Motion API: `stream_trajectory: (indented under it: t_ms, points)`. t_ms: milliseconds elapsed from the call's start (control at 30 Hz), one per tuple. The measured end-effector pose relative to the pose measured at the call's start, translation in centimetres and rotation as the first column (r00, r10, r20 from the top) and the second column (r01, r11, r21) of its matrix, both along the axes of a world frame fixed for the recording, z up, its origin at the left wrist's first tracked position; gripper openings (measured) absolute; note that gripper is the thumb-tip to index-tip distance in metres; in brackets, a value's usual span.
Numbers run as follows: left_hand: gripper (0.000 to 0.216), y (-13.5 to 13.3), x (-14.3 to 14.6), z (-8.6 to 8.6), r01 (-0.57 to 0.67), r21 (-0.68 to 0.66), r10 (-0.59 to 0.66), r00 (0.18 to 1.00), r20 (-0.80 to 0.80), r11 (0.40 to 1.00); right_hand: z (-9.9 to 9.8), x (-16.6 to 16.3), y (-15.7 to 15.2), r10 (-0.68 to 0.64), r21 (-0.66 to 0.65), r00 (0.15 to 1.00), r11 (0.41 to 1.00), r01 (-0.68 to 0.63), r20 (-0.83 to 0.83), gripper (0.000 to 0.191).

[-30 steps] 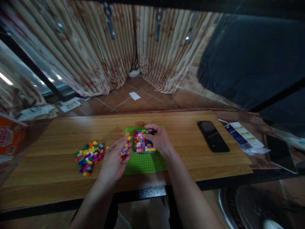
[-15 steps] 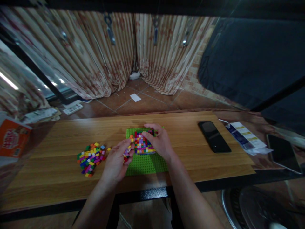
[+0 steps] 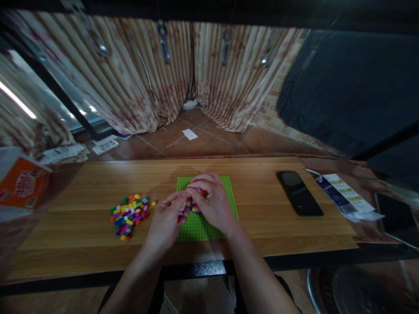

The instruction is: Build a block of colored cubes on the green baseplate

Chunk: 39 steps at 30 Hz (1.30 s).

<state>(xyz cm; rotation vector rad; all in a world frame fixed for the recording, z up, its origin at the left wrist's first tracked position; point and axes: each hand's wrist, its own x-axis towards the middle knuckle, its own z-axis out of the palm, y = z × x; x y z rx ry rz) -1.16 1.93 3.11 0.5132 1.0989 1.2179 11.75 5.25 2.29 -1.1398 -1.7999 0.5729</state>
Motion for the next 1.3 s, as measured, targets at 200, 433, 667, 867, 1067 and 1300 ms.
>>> stream_trajectory:
  t_ms: [200,433,667,867,1067,1300]
  points:
    - [0.033,0.0,0.1,-0.3,-0.028,0.013,0.029,0.999,-0.015,1.0,0.0,-0.4,-0.2,-0.02,0.047,1.0,0.999,0.021,-0.024,0.012]
    - [0.035,0.0,0.1,-0.1,-0.062,-0.018,0.063,0.998,0.013,0.998,-0.2,0.9,0.4,-0.095,0.087,0.994,0.991,0.099,-0.056,0.009]
    - [0.036,0.2,-0.4,0.2,-0.088,-0.038,0.09,0.995,0.047,0.995,-2.0,4.7,1.6,-0.177,-0.108,0.981,0.98,0.168,-0.082,0.005]
    - [0.036,0.2,-0.4,0.0,-0.077,-0.011,0.077,0.996,0.046,0.997,-2.5,4.4,1.6,-0.138,-0.166,0.99,0.977,0.133,-0.017,0.003]
    - [0.037,0.2,-0.5,-0.1,-0.066,-0.013,0.066,0.997,0.034,0.998,-3.0,3.8,2.1,-0.143,-0.197,0.989,0.971,0.132,-0.044,0.007]
    - [0.034,0.3,-0.5,-0.1,-0.056,-0.017,0.057,0.998,0.04,0.998,-3.4,3.1,2.3,-0.221,-0.45,0.928,0.891,0.066,-0.302,0.032]
